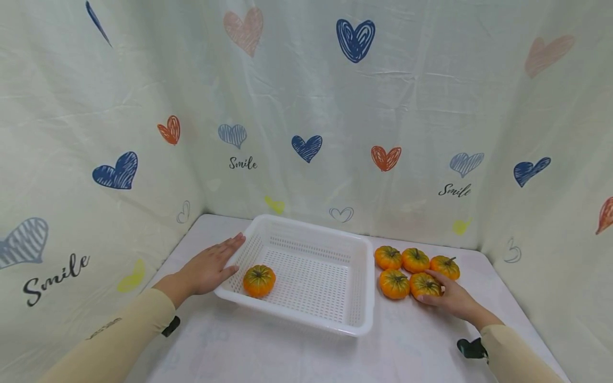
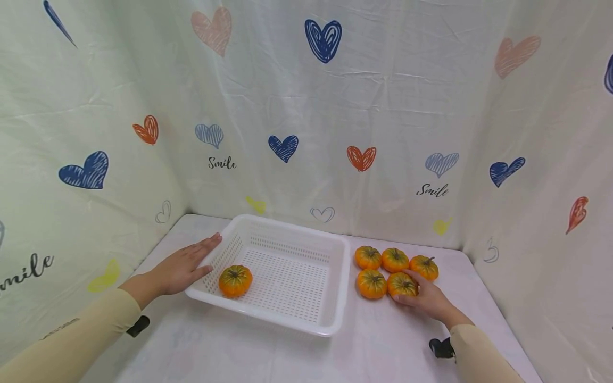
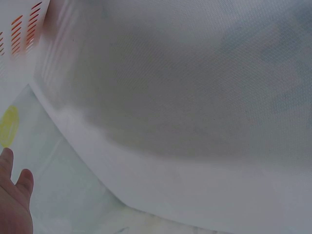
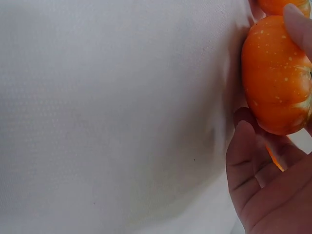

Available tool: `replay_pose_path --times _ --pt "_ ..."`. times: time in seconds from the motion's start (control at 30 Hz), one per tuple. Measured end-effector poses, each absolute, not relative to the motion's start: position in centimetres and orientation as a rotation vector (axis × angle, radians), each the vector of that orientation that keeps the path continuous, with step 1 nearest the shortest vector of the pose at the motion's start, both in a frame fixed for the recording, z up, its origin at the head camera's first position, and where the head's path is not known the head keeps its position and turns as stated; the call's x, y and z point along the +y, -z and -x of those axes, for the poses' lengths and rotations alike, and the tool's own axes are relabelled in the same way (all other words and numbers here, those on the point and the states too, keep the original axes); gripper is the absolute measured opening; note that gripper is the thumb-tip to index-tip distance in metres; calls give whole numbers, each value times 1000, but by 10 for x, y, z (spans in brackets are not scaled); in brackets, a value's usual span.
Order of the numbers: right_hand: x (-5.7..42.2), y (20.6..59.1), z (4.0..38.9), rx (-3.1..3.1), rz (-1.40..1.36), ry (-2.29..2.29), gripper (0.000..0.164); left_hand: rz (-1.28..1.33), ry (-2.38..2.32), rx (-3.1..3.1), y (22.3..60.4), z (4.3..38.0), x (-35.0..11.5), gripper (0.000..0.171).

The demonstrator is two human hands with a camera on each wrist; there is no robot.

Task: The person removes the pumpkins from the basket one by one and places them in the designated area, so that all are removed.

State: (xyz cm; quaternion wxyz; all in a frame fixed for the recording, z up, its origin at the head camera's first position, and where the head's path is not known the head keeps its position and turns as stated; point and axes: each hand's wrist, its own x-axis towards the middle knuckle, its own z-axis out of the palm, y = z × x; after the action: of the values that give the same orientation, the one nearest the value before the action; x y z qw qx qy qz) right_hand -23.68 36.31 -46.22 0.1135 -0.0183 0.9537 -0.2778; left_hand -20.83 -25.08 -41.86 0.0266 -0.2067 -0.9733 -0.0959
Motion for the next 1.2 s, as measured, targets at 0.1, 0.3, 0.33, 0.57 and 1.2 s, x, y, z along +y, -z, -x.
replay_pose_path --times 0.1,0.3,0.33,0.57,1.2 --pt "364 463 237 2795 50 827 105 645 297 -3001 418 209 -251 73" --pt "366 465 238 2787 14 858 110 646 295 -2996 419 209 -251 73" --pt "366 465 238 2788 14 861 110 643 293 -2999 420 209 -251 73" --pt "366 465 236 2786 16 890 107 644 291 -2996 421 210 -252 73" --pt "369 469 238 2792 29 880 109 635 338 -3032 414 206 -249 73"
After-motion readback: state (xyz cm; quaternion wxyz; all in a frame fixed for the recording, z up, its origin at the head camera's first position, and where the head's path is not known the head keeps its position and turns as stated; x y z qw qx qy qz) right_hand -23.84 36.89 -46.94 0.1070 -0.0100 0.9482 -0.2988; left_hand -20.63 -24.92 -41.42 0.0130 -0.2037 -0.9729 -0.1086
